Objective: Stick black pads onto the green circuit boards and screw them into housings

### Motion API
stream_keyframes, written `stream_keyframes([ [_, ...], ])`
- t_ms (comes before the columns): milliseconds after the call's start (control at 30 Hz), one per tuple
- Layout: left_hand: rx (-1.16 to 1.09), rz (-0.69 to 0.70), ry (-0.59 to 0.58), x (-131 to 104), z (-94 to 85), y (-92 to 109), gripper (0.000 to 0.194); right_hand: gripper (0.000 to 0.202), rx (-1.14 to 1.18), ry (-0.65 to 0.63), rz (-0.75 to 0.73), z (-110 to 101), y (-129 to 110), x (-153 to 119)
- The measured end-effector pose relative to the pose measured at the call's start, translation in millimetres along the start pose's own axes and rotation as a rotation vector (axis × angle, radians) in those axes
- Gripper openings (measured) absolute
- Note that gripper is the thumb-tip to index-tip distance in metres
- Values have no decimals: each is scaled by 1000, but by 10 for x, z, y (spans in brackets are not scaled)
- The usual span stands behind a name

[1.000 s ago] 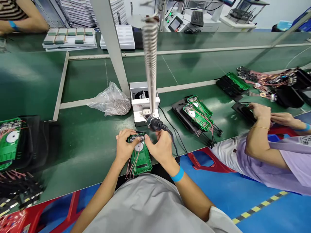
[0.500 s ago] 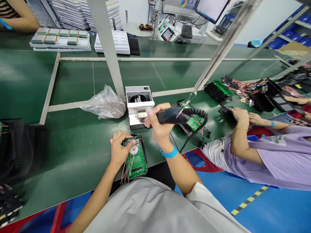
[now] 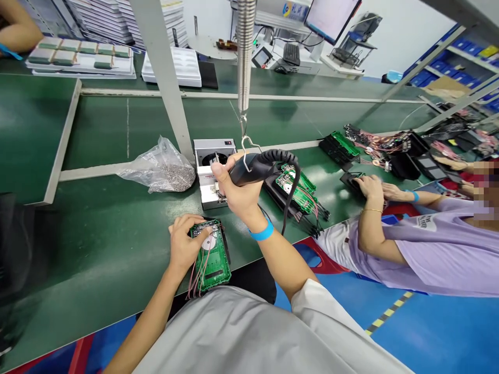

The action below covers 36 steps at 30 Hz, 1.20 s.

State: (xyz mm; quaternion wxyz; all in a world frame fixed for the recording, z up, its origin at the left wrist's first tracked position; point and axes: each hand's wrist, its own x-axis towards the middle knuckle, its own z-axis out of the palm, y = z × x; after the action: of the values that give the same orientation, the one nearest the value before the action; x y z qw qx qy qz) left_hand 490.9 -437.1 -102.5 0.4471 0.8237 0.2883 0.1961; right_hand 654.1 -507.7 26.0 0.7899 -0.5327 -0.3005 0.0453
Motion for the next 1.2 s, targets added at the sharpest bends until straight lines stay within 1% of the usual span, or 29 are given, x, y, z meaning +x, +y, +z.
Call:
stream_keyframes([
  [100,-6,1,-5,-3,4,3,8,56,32,-37,62,-44,-95,-94],
  [200,-7,0,-5,-6,0,21,8,55,78,-77,104,-58,-171,-256],
  [300,0,-4,-7,-5,-7,43,9,53,109,-123,155,-43,-169,-427],
  [400,3,2,-9,-3,-12,50,11,51,138,-164,208,-22,-111,-532],
  [600,8,6,-4,-3,-20,43,10,51,136,-183,220,-17,-18,-563],
  [933,-8,0,-1,0,-17,57,10,50,153,-172,215,-31,52,-594],
  [1200,-9,1,6,-4,-2,39,11,51,132,-190,229,-50,92,-614],
])
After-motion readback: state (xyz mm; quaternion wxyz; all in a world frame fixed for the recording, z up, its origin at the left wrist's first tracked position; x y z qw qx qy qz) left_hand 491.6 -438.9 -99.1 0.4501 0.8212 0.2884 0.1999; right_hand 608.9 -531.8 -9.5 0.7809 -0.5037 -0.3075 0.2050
